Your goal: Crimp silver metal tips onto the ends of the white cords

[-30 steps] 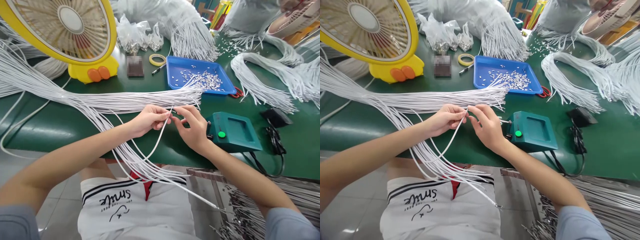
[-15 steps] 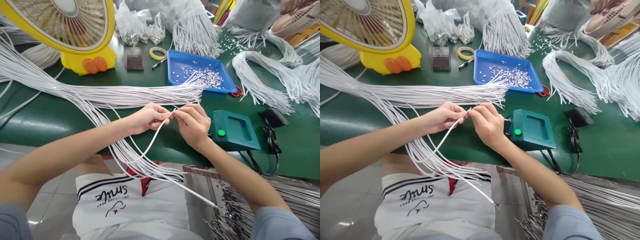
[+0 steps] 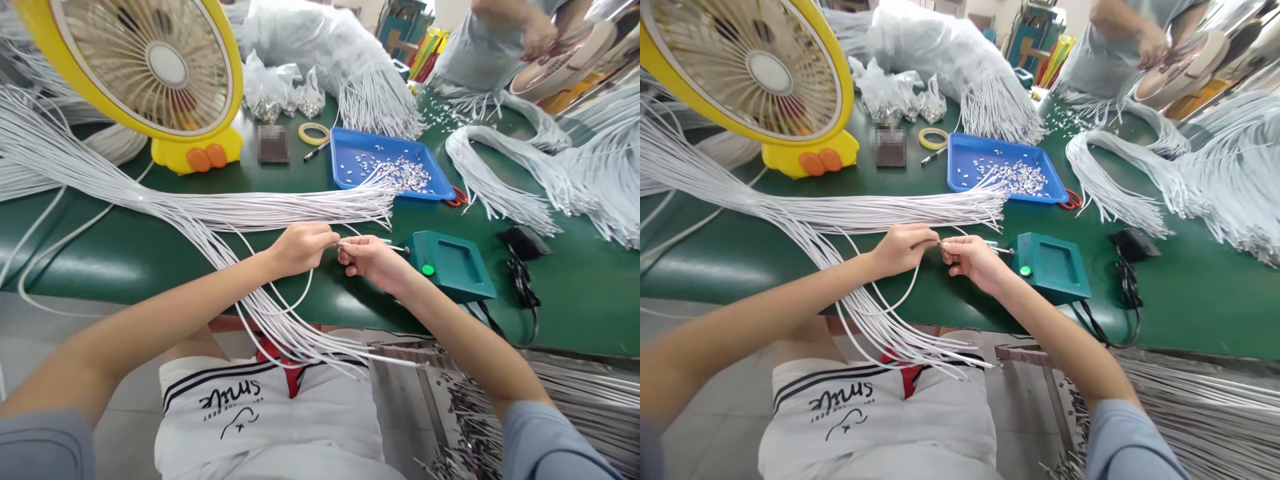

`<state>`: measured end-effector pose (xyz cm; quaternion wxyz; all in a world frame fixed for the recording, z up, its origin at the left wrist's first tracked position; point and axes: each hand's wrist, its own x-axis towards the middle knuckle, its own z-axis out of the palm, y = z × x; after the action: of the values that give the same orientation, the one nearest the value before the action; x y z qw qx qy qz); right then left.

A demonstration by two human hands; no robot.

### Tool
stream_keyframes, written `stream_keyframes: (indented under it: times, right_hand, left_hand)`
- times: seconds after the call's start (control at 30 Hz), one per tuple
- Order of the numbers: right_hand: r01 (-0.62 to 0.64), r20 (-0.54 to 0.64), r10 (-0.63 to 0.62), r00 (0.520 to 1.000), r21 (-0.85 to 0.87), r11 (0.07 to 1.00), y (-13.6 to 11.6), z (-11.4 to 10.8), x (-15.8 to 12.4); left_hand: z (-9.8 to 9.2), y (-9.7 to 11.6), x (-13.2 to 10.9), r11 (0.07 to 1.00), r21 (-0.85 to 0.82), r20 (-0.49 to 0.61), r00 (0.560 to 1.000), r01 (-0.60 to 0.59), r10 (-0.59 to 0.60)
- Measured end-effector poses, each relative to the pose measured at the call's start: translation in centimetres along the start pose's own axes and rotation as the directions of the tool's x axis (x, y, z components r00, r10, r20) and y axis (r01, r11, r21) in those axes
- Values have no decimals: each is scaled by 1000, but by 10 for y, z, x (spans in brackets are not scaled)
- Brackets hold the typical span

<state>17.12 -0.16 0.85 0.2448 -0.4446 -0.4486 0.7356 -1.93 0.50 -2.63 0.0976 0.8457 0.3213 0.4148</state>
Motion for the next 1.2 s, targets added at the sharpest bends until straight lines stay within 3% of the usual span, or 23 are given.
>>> stream_keyframes:
  times: [0.07, 0.1, 0.13, 0.17, 0.2, 0.23, 0.27, 0.33, 0.43, 0.57, 0.7, 0.83, 1.07, 1.2]
  right_hand:
    - [114, -129, -132, 983, -143, 983, -3, 1, -8]
    - [200, -201, -267, 943, -301, 932, -4, 2, -14]
    - [264, -246, -429, 869, -503, 823, -4, 1, -20]
    - [275, -242, -591, 770, -710, 649, -4, -1, -28]
    - [217, -191, -707, 681, -869, 444, -5, -5, -35]
    - [108, -144, -763, 630, -957, 270, -5, -9, -41]
    - [-9, -120, -766, 631, -989, 147, -7, -15, -46]
    - [-166, -106, -689, 717, -986, -21, -10, -27, -53]
    - [-233, -95, -543, 834, -953, -192, -14, -38, -56]
    - [-231, -80, -468, 880, -933, -276, -17, -40, -53]
    - [-240, -121, -414, 902, -938, -250, -22, -40, -47]
    - [-250, -141, -419, 897, -943, -218, -25, -41, -42]
    - [-204, -80, -401, 913, -938, -279, -25, -45, -37]
    - [-180, -52, -395, 917, -938, -295, -25, -49, -37]
  left_hand:
    - [1, 2, 4, 948, -223, 14, 973, 228, -231]
    - [2, 4, 6, 868, -345, 60, 931, 357, -359]
    - [3, 5, 7, 764, -445, 130, 878, 468, -462]
    - [4, 6, 8, 663, -512, 204, 828, 545, -523]
    - [5, 7, 9, 585, -549, 268, 789, 597, -553]
    - [6, 7, 9, 532, -565, 317, 762, 630, -565]
    - [7, 7, 8, 503, -568, 349, 744, 651, -569]
    - [9, 9, 6, 489, -560, 377, 731, 669, -568]
    - [11, 13, 6, 483, -556, 391, 726, 676, -566]
    - [16, 22, 14, 468, -544, 446, 712, 697, -542]
    - [28, 31, 26, 499, -551, 433, 740, 669, -515]
    - [36, 31, 31, 437, -568, 425, 704, 697, -569]
    - [38, 26, 31, 321, -599, 458, 643, 734, -614]
    - [40, 26, 31, 299, -619, 465, 646, 726, -606]
